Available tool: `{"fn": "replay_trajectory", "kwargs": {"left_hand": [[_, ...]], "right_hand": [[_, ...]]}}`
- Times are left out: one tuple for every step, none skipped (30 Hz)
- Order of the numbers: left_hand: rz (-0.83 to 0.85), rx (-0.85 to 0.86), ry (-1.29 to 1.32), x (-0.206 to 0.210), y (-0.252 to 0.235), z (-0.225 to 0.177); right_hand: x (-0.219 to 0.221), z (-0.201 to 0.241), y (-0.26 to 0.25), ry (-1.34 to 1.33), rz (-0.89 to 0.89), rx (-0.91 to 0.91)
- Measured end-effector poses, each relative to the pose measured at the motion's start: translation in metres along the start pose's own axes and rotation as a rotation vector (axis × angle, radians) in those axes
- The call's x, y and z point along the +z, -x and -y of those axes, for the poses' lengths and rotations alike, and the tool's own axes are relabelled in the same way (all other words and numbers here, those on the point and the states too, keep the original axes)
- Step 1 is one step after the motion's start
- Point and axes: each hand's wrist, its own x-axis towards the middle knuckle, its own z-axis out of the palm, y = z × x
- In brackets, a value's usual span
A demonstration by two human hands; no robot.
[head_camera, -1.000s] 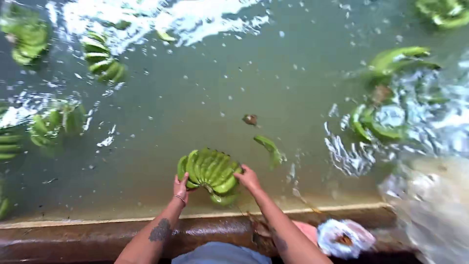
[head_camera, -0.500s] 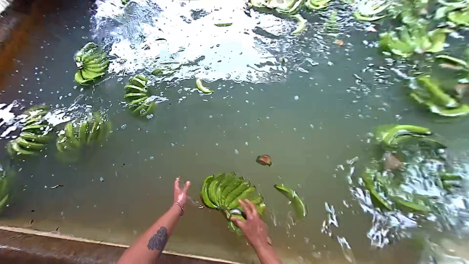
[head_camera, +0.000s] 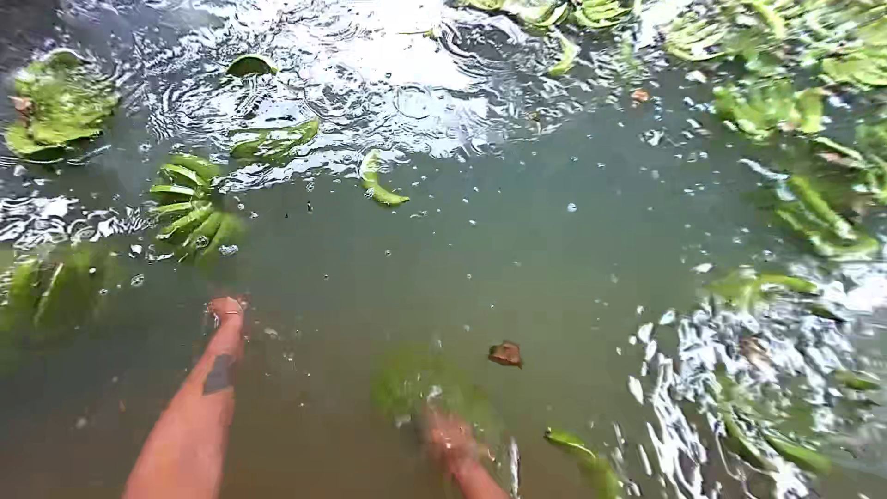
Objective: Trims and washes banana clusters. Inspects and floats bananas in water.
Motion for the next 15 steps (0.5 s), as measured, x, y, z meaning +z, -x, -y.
{"fn": "replay_trajectory", "kwargs": {"left_hand": [[-0.06,0.097,-0.15,0.004,0.016,0.016],[-0.205,0.183,-0.204,0.014,0.03,0.042],[-0.309,0.231,-0.214,0.019,0.049,0.07],[-0.032,0.156,-0.244,-0.008,0.081,0.081],[-0.12,0.21,-0.09,-0.003,0.104,0.107],[-0.168,0.261,0.038,0.002,0.133,0.125],[-0.098,0.266,0.091,0.0,0.171,0.136],[0.003,0.267,0.073,0.0,0.209,0.148],[0.107,0.262,-0.003,0.003,0.241,0.16],[0.223,0.244,-0.11,0.01,0.266,0.171],[0.336,0.236,-0.234,0.019,0.286,0.182],[0.436,0.269,-0.344,0.029,0.304,0.189],[0.52,0.335,-0.386,0.039,0.32,0.191],[0.586,0.421,-0.382,0.047,0.337,0.186],[0.644,0.512,-0.372,0.053,0.352,0.182]], "right_hand": [[-0.003,-0.002,-0.004,-0.049,-0.069,0.021],[-0.014,0.0,-0.005,-0.083,-0.083,0.042],[-0.032,0.002,0.0,-0.084,-0.068,0.035],[-0.051,0.004,0.01,-0.07,-0.029,0.016],[-0.069,0.004,0.021,-0.077,0.015,-0.006],[-0.078,-0.003,0.038,-0.118,0.005,-0.05],[-0.078,-0.013,0.062,-0.183,-0.035,-0.111],[-0.078,-0.022,0.096,-0.232,-0.066,-0.161],[-0.079,-0.028,0.137,-0.267,-0.096,-0.196],[-0.079,-0.031,0.182,-0.304,-0.131,-0.218],[-0.074,-0.037,0.229,-0.354,-0.187,-0.231],[-0.065,-0.045,0.277,-0.41,-0.268,-0.234],[-0.054,-0.056,0.323,-0.457,-0.373,-0.228],[-0.041,-0.066,0.366,-0.495,-0.479,-0.206],[-0.026,-0.076,0.405,-0.525,-0.566,-0.158]]}}
